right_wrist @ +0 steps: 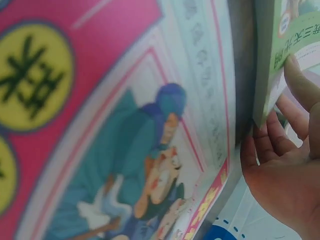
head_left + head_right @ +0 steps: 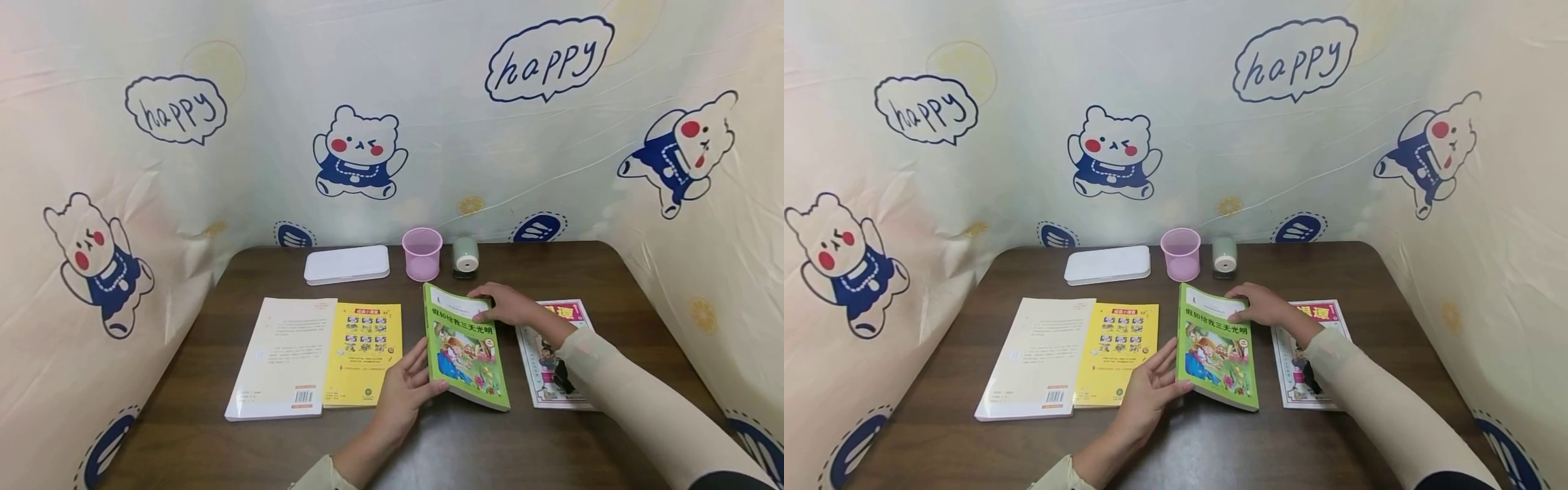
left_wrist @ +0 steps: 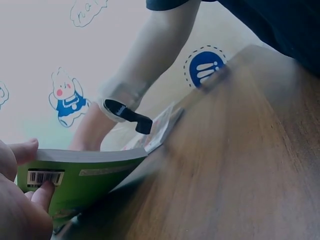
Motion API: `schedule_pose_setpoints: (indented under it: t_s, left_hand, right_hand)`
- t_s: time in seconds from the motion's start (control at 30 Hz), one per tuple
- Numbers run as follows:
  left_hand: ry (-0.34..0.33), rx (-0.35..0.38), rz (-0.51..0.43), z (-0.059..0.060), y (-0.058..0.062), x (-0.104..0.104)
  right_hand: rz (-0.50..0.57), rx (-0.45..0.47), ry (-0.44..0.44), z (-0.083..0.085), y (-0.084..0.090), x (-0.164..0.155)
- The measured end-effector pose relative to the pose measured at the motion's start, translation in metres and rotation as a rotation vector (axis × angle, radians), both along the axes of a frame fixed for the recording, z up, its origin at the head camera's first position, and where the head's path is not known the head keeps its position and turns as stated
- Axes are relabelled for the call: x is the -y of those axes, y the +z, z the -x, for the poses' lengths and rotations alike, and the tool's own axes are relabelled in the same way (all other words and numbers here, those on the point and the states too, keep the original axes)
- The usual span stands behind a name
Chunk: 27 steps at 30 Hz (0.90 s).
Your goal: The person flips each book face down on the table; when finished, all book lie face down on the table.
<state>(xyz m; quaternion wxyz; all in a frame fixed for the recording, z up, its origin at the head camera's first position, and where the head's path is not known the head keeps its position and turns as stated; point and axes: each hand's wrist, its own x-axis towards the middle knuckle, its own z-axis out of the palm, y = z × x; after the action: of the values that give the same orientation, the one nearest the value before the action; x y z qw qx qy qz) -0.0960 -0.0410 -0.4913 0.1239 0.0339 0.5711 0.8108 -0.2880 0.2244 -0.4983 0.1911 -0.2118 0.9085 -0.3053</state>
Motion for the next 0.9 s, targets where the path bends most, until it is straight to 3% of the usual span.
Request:
schedule_pose_setpoints:
  t_s: [0.6,0.9]
  left_hand:
    - [-0.006,-0.116,0.02,-0.005,0.01,0.0]
    - [0.024,-0.136,0.068,-0.009,0.018,-0.001]
  right_hand:
    - [0.077,-0.026,0.048,-0.005,0.019,0.025]
    - [0.138,-0.071,0.068,-0.01,0.036,0.045]
